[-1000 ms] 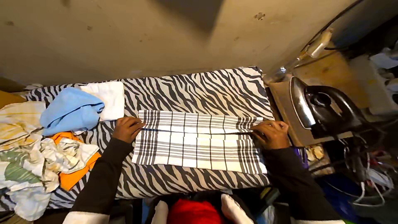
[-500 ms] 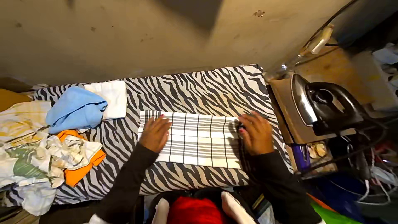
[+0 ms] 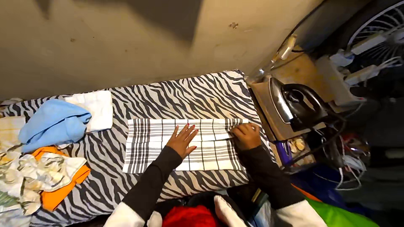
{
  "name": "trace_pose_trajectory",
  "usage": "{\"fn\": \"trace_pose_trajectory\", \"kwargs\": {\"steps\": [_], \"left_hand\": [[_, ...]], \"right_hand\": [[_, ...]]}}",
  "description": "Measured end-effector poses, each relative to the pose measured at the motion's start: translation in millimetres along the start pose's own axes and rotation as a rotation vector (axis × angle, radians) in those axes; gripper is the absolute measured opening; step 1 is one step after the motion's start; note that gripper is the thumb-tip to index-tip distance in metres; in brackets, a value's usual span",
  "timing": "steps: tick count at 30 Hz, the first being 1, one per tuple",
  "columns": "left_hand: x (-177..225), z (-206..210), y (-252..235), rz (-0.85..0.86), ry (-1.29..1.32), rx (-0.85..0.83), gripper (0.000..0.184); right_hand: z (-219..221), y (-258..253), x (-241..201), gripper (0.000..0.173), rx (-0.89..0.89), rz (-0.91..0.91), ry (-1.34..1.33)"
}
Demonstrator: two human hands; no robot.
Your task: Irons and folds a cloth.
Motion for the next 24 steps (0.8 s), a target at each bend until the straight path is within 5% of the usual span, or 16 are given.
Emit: {"fn": "trace_pose_trajectory", "kwargs": {"steps": [3, 8, 11, 14, 16, 20, 24], "left_hand": [[-12, 12, -3, -0.062, -0.091, 0.053, 0.065], [-12, 13, -2, -0.055, -0.121, 0.062, 0.06], [-12, 15, 0, -0.093, -0.12, 0.016, 0.061], [-21, 8, 6, -0.126, -0.118, 0.07, 0.061], [-46, -7, 18, -0.195, -0.158, 0.156, 0.06], [-119, -51, 69, -0.486, -0.264, 0.22, 0.059], [-124, -74, 103, -0.479, -0.296, 0.246, 0.064]], "right_hand": [[-15, 0, 16, 0.015, 0.132, 0.005, 0.062], [-23, 11, 25, 0.019, -0.227, 0.249, 0.013], [-28, 0, 1, 0.029, -0.078, 0.109, -0.079], [8, 12, -2, 0.058, -0.4, 0.197, -0.092], [1, 12, 26, 0.072, -0.486, 0.355, 0.001], [-83, -29, 100, 0.055, -0.108, 0.471, 0.286], [-111, -58, 155, 0.06, -0.243, 0.78, 0.399]]}}
Point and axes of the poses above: each hand's wrist, its own y-axis away from the middle knuckle, its own z-axis out of the palm, x = y × z, the point moved 5 cm from there along -y, towards the middle knuckle, and after that the axes turned 8 degrees about x, right-handed, at the moved point
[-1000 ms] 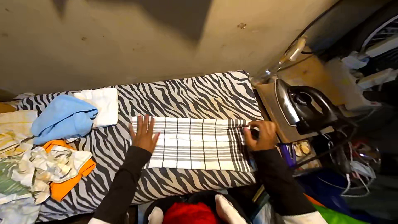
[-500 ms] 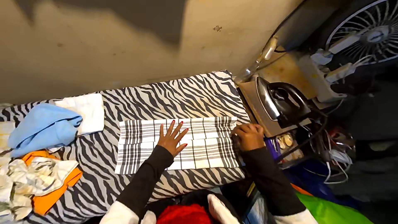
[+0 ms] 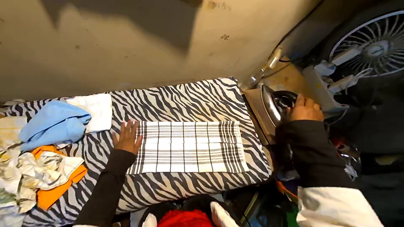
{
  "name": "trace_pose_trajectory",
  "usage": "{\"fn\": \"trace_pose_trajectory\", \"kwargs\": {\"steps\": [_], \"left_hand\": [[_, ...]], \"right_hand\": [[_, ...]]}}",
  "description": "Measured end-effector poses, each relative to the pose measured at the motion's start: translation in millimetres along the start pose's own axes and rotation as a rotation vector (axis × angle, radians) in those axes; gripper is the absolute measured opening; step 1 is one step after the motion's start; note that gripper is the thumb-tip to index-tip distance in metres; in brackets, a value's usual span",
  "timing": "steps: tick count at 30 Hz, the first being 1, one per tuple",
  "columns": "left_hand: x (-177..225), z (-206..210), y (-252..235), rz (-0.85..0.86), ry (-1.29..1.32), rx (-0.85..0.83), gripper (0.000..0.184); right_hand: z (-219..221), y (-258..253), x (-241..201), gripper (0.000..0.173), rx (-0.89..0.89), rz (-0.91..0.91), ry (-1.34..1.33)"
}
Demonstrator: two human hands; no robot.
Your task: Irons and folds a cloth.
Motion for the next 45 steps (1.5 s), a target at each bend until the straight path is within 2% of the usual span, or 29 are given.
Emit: {"fn": "trace_pose_trajectory", "kwargs": {"steps": [2, 4, 5, 8, 10, 13, 14, 16, 18, 20, 24, 28, 30, 34, 37, 42, 45], "left_hand": [[5, 2, 18, 0.095, 0.031, -0.011, 0.06], [-14, 7, 36, 0.031, 0.039, -0.013, 0.059], [-28, 3, 41, -0.033, 0.031, 0.012, 0.059], [-52, -13, 60, -0.175, 0.066, 0.052, 0.061], [-49, -22, 77, -0.201, 0.122, 0.109, 0.06], [-32, -28, 103, -0.21, 0.183, 0.248, 0.055], [-26, -28, 114, -0.218, 0.205, 0.3, 0.053], [-21, -29, 133, -0.25, 0.239, 0.387, 0.049], [-22, -31, 153, -0.283, 0.272, 0.458, 0.046], [-31, -38, 170, -0.296, 0.283, 0.505, 0.044], [-47, -59, 165, -0.29, 0.293, 0.548, 0.041], [-26, -64, 119, -0.201, 0.347, 0.562, 0.035], [-3, -54, 88, -0.107, 0.389, 0.492, 0.035], [34, -12, 28, 0.12, 0.405, 0.316, 0.037], [28, 20, 8, 0.08, 0.226, 0.057, 0.053], [19, 27, 11, 0.054, 0.079, 0.06, 0.063], [16, 27, 12, 0.058, 0.066, 0.049, 0.065]], "right_hand": [[4, -17, 10, 0.058, -0.106, 0.045, 0.027], [2, -16, 10, 0.06, -0.208, 0.063, -0.005], [-6, -6, -6, 0.062, -0.219, 0.037, -0.032], [-30, 45, -93, 0.052, -0.218, -0.168, -0.043], [-30, 85, -165, 0.046, -0.325, -0.34, -0.054], [3, 138, -284, 0.047, -0.573, -0.572, -0.04], [19, 155, -322, 0.044, -0.609, -0.663, -0.042], [40, 182, -389, 0.034, -0.573, -0.823, -0.134], [38, 197, -441, 0.034, -0.614, -0.911, -0.126], [35, 214, -461, 0.035, -0.658, -0.988, -0.096], [47, 214, -435, 0.03, -0.51, -1.111, -0.21], [55, 192, -395, 0.024, -0.521, -1.066, -0.088], [48, 174, -366, 0.03, -0.588, -0.979, 0.027], [43, 138, -294, 0.029, -0.57, -0.917, 0.047], [43, 121, -239, 0.026, -0.544, -0.927, 0.015], [43, 91, -162, 0.024, -0.511, -0.846, 0.021], [44, 86, -135, 0.02, -0.397, -0.924, -0.053]]}}
Point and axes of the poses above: each hand's wrist, its own y-axis away from the middle knuckle, its own z-axis out of the palm, x = y × z, the point moved 5 cm from there along -y, towards the middle knuckle, and after that the axes turned 8 degrees about x, right-handed, at the moved point
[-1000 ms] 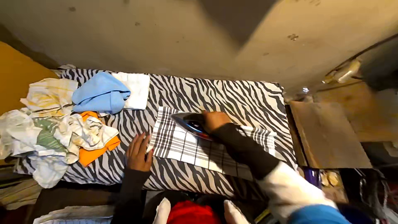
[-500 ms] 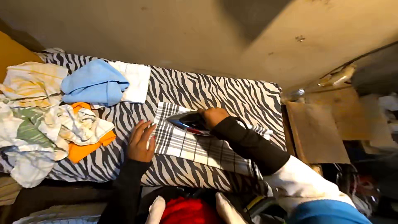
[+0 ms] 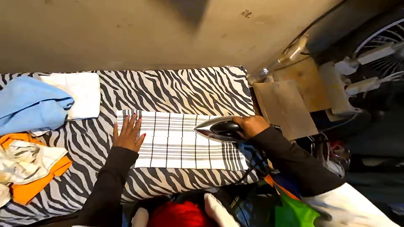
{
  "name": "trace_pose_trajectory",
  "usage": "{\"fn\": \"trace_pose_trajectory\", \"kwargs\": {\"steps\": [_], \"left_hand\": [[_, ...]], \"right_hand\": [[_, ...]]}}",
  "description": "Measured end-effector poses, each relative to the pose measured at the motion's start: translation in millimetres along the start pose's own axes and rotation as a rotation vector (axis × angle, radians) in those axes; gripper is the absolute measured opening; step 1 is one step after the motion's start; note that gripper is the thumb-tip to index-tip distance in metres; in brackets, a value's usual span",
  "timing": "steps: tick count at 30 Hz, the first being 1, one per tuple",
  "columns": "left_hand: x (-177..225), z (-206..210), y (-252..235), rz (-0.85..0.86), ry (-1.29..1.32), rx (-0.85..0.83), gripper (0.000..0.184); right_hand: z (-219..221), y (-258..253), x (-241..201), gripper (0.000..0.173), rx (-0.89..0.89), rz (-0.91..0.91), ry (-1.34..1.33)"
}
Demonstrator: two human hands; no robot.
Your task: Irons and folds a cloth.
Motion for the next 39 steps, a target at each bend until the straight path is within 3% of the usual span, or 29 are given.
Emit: {"fn": "trace_pose_trajectory", "kwargs": {"steps": [3, 8, 10, 14, 20, 23, 26, 30, 34, 39], "left_hand": [[-4, -1, 2, -0.001, 0.004, 0.017, 0.068], [-29, -27, 42, -0.222, 0.199, 0.09, 0.067], [-41, -49, 75, -0.33, 0.326, 0.143, 0.063], [-57, -79, 142, -0.517, 0.495, 0.249, 0.051], [-30, -114, 140, -0.501, 0.401, 0.37, 0.042], [-21, -124, 137, -0.478, 0.36, 0.432, 0.04], [-35, -123, 142, -0.496, 0.417, 0.444, 0.04], [-47, -99, 153, -0.71, 0.572, 0.293, 0.039], [-25, -85, 131, -0.525, 0.474, 0.243, 0.045], [39, -87, 57, -0.292, 0.349, 0.2, 0.039]], "right_hand": [[3, 6, 7, 0.017, 0.079, -0.064, -0.01], [-4, 3, 15, 0.03, -0.066, 0.444, 0.02], [-17, 4, -1, 0.033, -0.063, 0.529, 0.051], [-33, -6, -102, 0.03, 0.035, 0.287, -0.046], [16, -67, -309, 0.036, -0.309, -0.103, -0.268], [21, -60, -354, 0.037, -0.429, -0.239, -0.278], [23, -31, -328, 0.034, -0.417, -0.209, -0.264], [24, 5, -222, 0.04, -0.249, 0.05, -0.195], [27, 59, -123, 0.036, -0.175, 0.175, -0.098], [4, 106, -77, 0.026, -0.213, 0.273, -0.061]]}}
Point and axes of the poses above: each hand's wrist, its own y-axis away from the middle knuckle, its own z-axis out of the palm, x = y × z, the point moved 5 cm from there along -y, towards the middle knuckle, and after that the axes turned 8 degrees about x, right-handed, at the moved point
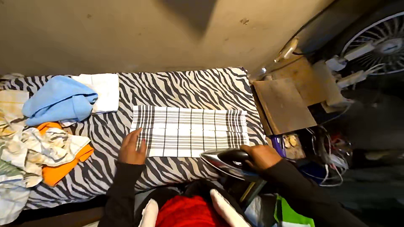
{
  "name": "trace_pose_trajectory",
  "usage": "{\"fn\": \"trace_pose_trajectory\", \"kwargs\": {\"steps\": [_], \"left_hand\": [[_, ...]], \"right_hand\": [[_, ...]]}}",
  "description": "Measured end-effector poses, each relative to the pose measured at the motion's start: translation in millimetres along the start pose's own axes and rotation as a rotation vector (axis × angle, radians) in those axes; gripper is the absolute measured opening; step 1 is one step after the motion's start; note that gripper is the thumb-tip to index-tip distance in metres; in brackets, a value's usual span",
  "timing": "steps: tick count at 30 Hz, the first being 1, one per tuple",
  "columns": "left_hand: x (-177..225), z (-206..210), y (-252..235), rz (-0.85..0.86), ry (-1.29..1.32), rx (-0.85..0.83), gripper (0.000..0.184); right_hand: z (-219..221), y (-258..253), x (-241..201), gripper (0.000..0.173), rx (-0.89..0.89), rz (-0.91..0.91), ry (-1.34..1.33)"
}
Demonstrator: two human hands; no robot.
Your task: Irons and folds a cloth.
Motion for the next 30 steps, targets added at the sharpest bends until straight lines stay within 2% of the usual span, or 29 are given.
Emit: {"fn": "trace_pose_trajectory", "kwargs": {"steps": [2, 4, 6, 8, 10, 14, 17, 19, 22, 26, 30], "left_hand": [[29, 35, -16, 0.108, 0.03, -0.084, 0.039], [53, 82, -27, 0.202, 0.021, -0.216, 0.048], [61, 126, -30, 0.289, -0.09, -0.31, 0.065], [51, 147, -29, 0.331, -0.219, -0.282, 0.075], [37, 149, -27, 0.365, -0.279, -0.179, 0.075], [30, 144, -20, 0.385, -0.284, -0.162, 0.073], [30, 144, -21, 0.416, -0.286, -0.104, 0.067], [38, 146, -20, 0.384, -0.301, -0.172, 0.063], [65, 160, -19, 0.309, -0.277, -0.393, 0.064], [96, 184, -2, 0.341, -0.2, -0.503, 0.071], [99, 194, 13, 0.407, -0.152, -0.501, 0.067]], "right_hand": [[-14, -1, 3, 0.04, 0.097, 0.144, -0.084], [-19, -12, 1, 0.065, 0.155, 0.301, -0.153], [-17, -31, 1, 0.074, 0.088, 0.451, -0.167], [-14, -43, 12, 0.076, 0.059, 0.57, -0.185], [-19, -46, 31, 0.076, 0.08, 0.653, -0.203], [-42, -29, 70, 0.076, 0.082, 0.715, -0.167], [-78, -13, 96, 0.075, 0.241, 0.738, -0.163], [-92, -16, 120, 0.074, 0.311, 0.787, -0.181], [-94, -39, 168, 0.074, 0.3, 0.839, -0.203], [-85, -66, 209, 0.073, 0.36, 0.86, -0.217], [-82, -80, 221, 0.074, 0.372, 0.851, -0.208]]}}
Point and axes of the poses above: each hand's wrist, its own y-axis away from the middle knuckle, its own z-axis out of the palm, x = y × z, the point moved 5 cm from there along -y, towards the middle knuckle, and after that the axes turned 8 degrees about x, right-handed, at the moved point
